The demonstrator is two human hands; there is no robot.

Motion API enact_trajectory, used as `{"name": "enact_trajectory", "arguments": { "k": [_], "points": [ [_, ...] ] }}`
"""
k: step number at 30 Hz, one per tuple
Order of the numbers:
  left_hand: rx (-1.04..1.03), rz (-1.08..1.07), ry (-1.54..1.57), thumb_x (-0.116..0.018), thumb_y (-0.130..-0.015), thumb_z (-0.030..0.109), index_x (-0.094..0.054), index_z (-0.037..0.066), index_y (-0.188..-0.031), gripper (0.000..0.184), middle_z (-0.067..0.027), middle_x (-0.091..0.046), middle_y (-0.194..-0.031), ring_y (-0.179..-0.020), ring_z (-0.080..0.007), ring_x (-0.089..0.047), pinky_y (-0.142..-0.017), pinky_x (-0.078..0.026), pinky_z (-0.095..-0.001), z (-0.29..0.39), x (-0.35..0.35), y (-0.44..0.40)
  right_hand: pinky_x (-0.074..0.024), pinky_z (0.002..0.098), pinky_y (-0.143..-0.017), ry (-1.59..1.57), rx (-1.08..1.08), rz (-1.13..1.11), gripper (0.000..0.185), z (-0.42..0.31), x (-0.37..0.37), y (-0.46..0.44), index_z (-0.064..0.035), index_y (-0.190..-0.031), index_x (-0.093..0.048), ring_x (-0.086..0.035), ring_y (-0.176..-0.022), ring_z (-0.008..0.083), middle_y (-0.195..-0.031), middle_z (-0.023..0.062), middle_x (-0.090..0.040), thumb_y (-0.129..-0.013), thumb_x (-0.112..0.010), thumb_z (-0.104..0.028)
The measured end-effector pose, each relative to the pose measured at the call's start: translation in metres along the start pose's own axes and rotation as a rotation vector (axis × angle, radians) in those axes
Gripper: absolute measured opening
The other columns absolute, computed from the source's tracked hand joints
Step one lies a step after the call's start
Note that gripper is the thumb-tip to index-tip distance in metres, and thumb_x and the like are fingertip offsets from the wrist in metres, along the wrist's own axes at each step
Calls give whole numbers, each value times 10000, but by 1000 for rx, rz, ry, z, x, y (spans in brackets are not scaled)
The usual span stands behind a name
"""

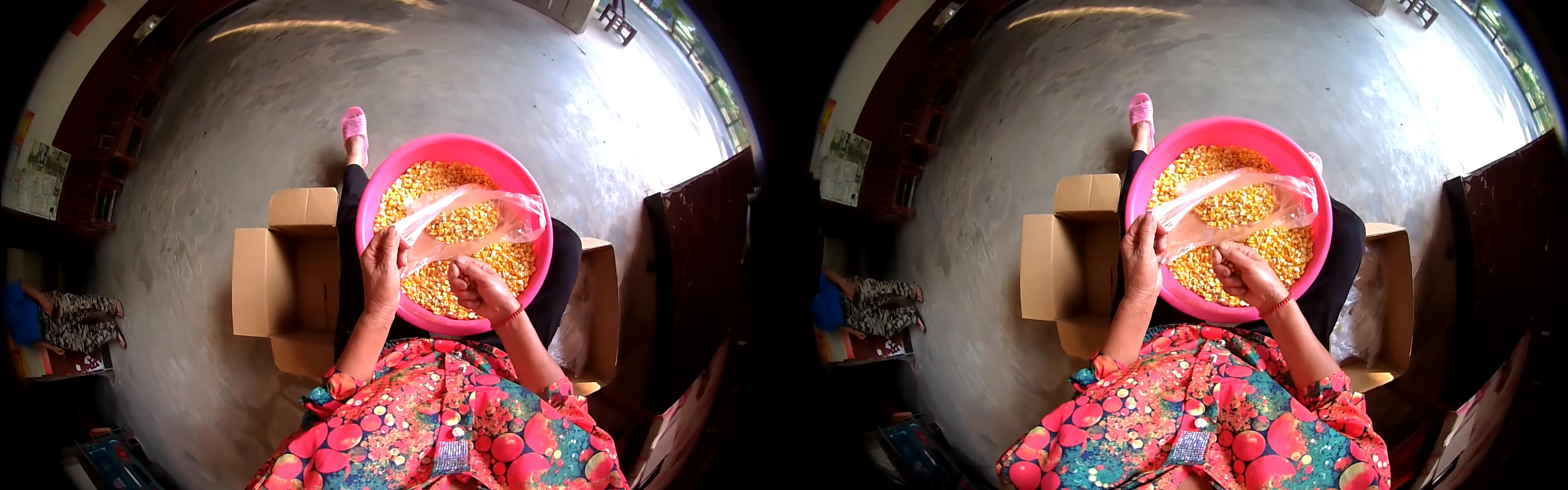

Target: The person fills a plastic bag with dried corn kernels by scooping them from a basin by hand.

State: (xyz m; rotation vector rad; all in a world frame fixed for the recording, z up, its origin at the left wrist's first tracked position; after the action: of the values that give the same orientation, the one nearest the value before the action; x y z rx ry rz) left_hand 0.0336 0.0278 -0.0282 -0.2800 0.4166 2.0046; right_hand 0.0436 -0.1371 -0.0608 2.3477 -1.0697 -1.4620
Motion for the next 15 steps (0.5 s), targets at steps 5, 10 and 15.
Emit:
{"name": "enact_trajectory", "arguments": {
  "k": [5,10,15],
  "points": [
    [8,-23,23,-468,-923,277,-531,84,-713,293,61,-390,-548,-460,-3,-321,-403,-254,-161,-1,-2,7,-219,171,-372,-144,330,135,201,-50,-12,-19,-96,-814,-473,-276,-450,39,-615,-25,-396,-929,-417,-250],
    [-15,-56,34,-472,-923,267,-562,55,-750,288,61,-395,-557,-488,-9,-333,-440,-266,-168,-9,6,8,-431,239,-576,-108,611,283,160,-65,29,-62,-47,-846,-538,-503,-601,114,-720,33,-551,-897,-457,-176],
    [-49,-90,29,-475,-921,271,-568,47,-769,286,56,-397,-555,-486,-15,-339,-443,-270,-172,-17,12,7,-444,298,-788,247,827,406,195,-73,28,-56,-15,-811,-575,-573,-757,148,-767,52,-601,-885,-480,-168]
  ]
}}
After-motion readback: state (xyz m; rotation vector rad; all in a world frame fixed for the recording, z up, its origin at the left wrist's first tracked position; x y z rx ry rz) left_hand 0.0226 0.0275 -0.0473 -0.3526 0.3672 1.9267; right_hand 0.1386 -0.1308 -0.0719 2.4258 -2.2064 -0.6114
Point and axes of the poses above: each hand's wrist, its own y-axis away from the middle knuckle, its own x-axis out of the back of the hand, z = x × y, the point moved 5 cm from there along -y, towards the middle knuckle
